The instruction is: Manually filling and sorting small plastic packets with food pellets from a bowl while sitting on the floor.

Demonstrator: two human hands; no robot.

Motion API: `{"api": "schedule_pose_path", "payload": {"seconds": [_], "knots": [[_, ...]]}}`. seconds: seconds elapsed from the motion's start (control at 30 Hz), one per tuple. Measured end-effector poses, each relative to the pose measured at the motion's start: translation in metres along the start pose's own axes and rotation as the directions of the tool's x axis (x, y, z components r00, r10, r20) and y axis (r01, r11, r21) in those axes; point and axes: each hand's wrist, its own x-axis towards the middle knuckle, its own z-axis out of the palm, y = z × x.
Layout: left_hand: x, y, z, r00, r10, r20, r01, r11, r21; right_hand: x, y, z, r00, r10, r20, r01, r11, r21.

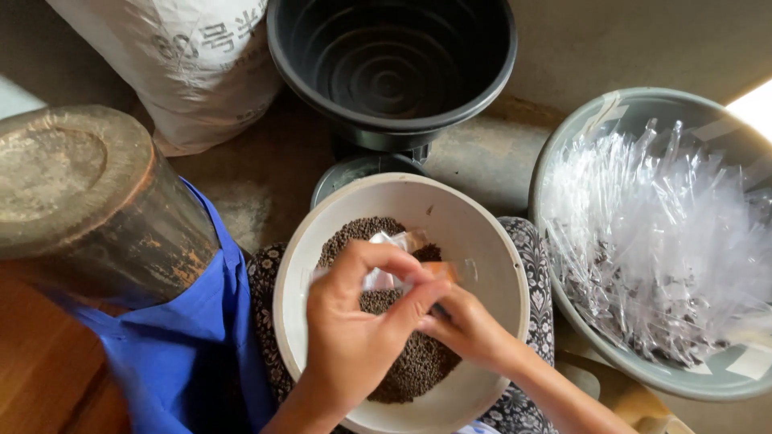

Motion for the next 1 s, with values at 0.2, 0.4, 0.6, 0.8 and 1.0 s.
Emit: {"api": "schedule_pose_path", "payload": {"seconds": [0.2,0.4,0.6,0.8,1.0], "knots": [[-0.034,-0.055,0.024,0.742,-0.418,0.524,0.558,0.818,-0.139,0.000,-0.054,-0.047,0.900,-0.195,-0.389,0.078,0.952,-0.297],[-0.039,-0.131,0.018,0.987,0.118,0.107,-0.158,0.805,0.572,-0.019,-0.016,-0.055,0.889,-0.173,-0.424,0.323,0.893,0.314],[-0.050,-0.128,0.025,0.991,-0.028,0.134,-0.029,0.912,0.409,-0.026,-0.051,-0.007,0.954,-0.300,0.029,0.299,0.954,0.021],[-0.048,-0.076,0.041,0.939,0.269,0.213,-0.336,0.843,0.419,0.000,-0.006,0.003,0.890,0.301,-0.343,-0.148,0.902,0.406],[-0.046,-0.102,0.030,0.976,0.202,0.088,-0.217,0.820,0.530,-0.012,0.010,0.004,0.981,0.178,-0.083,-0.115,0.863,0.492]]}}
